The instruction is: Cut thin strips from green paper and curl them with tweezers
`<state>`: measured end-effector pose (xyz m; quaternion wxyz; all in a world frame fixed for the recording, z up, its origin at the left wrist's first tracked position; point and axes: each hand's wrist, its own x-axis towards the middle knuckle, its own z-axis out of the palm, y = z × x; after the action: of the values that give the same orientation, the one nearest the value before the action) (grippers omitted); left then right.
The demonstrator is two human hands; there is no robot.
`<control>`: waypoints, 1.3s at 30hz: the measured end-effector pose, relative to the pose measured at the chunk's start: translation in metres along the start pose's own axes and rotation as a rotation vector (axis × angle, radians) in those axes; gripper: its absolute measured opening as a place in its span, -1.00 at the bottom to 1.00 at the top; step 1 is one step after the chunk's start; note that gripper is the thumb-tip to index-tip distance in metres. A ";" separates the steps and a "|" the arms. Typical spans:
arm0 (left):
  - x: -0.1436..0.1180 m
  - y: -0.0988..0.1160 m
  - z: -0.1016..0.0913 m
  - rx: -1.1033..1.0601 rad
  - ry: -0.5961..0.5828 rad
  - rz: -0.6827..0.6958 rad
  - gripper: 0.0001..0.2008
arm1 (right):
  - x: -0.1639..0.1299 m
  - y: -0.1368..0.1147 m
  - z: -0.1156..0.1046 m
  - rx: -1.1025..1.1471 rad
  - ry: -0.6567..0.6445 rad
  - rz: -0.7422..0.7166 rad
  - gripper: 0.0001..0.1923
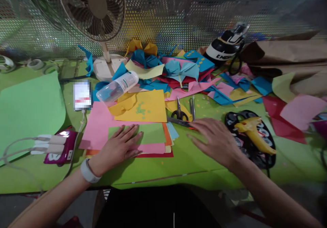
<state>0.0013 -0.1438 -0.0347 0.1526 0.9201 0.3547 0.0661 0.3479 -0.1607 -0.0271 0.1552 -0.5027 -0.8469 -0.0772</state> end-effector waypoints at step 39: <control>-0.009 -0.004 -0.011 -0.221 0.266 -0.226 -0.90 | 0.052 -0.071 0.035 0.690 -0.141 0.058 -0.89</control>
<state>-0.0097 -0.1446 -0.0258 0.2108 0.8353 0.4633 0.2079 0.2558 -0.1417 -0.0406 0.2593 -0.4486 -0.8170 0.2530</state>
